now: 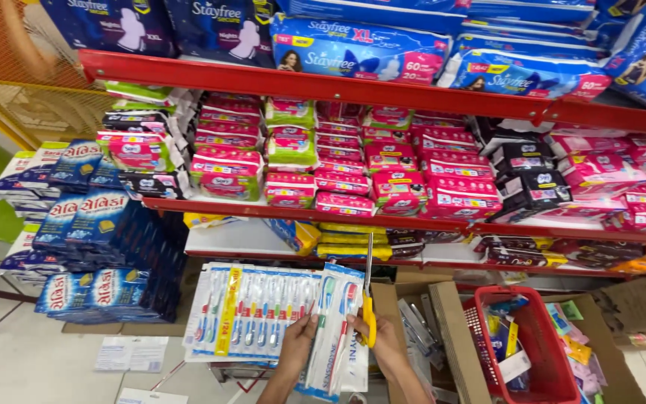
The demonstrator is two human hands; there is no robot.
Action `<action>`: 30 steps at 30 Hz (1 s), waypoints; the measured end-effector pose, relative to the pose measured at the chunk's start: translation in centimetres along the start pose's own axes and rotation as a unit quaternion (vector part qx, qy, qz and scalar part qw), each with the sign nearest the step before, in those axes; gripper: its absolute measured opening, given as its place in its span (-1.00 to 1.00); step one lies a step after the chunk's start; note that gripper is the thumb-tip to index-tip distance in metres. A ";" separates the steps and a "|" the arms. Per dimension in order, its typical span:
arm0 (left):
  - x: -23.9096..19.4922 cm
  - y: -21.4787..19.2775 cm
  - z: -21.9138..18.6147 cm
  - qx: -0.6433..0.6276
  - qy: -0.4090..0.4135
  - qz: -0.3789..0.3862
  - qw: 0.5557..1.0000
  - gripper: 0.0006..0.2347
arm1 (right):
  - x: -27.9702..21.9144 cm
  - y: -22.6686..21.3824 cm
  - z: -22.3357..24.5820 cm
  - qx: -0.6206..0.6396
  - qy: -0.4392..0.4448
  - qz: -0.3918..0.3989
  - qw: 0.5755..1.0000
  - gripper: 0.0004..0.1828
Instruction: The recorder uses scissors to cut plastic packaging off of multipacks of toothbrushes to prepare them for individual sale on store shelves.
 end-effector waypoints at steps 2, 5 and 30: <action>-0.3 -0.2 -0.7 -0.006 -0.003 0.003 1.000 -0.61 | 0.2 0.4 -1.8 -0.007 0.002 0.007 1.000 -0.67; -1.8 0.6 -2.4 -0.027 -0.042 0.021 0.999 -0.56 | 0.2 1.3 -2.7 -0.020 -0.004 0.018 1.000 -0.68; -1.6 3.3 -5.1 0.049 0.003 0.042 0.998 -0.36 | 4.1 -2.3 -3.7 -0.092 -0.082 0.023 0.992 -0.45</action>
Point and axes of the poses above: each hand's wrist, its own x-axis towards the middle knuckle, its own y-axis out of the palm, z = x × y, the point moved 8 cm from there along x, towards the middle knuckle, and after that the axes turned 15 degrees about -y, right-handed, at the moved point
